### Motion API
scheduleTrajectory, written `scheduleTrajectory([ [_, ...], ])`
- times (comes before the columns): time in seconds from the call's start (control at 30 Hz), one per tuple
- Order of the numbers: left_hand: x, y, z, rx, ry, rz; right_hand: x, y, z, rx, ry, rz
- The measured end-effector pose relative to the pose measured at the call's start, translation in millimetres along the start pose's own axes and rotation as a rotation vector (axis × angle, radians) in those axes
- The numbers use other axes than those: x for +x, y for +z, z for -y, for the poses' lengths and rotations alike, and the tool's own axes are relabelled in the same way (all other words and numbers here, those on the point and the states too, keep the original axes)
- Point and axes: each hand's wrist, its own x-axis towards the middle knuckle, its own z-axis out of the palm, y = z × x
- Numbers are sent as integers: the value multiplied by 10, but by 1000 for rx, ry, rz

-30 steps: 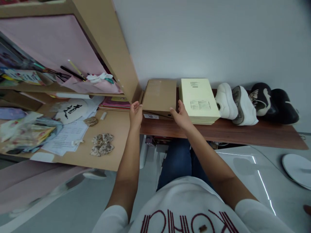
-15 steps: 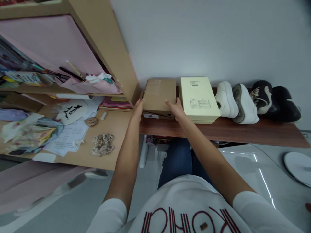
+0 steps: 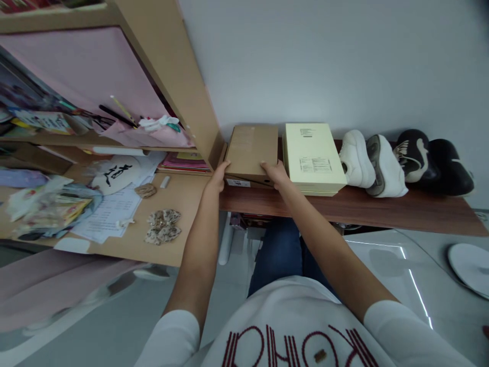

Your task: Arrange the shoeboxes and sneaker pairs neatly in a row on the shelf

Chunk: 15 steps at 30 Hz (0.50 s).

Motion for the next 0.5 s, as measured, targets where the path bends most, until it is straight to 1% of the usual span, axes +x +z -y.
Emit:
scheduleTrajectory([
  [0.1,-14,8,15,-30,-6,5,22,4,-61,24,-57,0],
  [0.2,-40,32,-32,-28,-20,7,34,-4,-93,56,-110,16],
  [0.27,-62,42,-112,-13,-10,23,30,-4,-98,69,-127,33],
  [0.4,-85,28,-334,-26,73,51,9,16,-106,100,-127,84],
  [0.5,-78,-8,-468,-41,103,33,21,10,-133,118,-122,128],
])
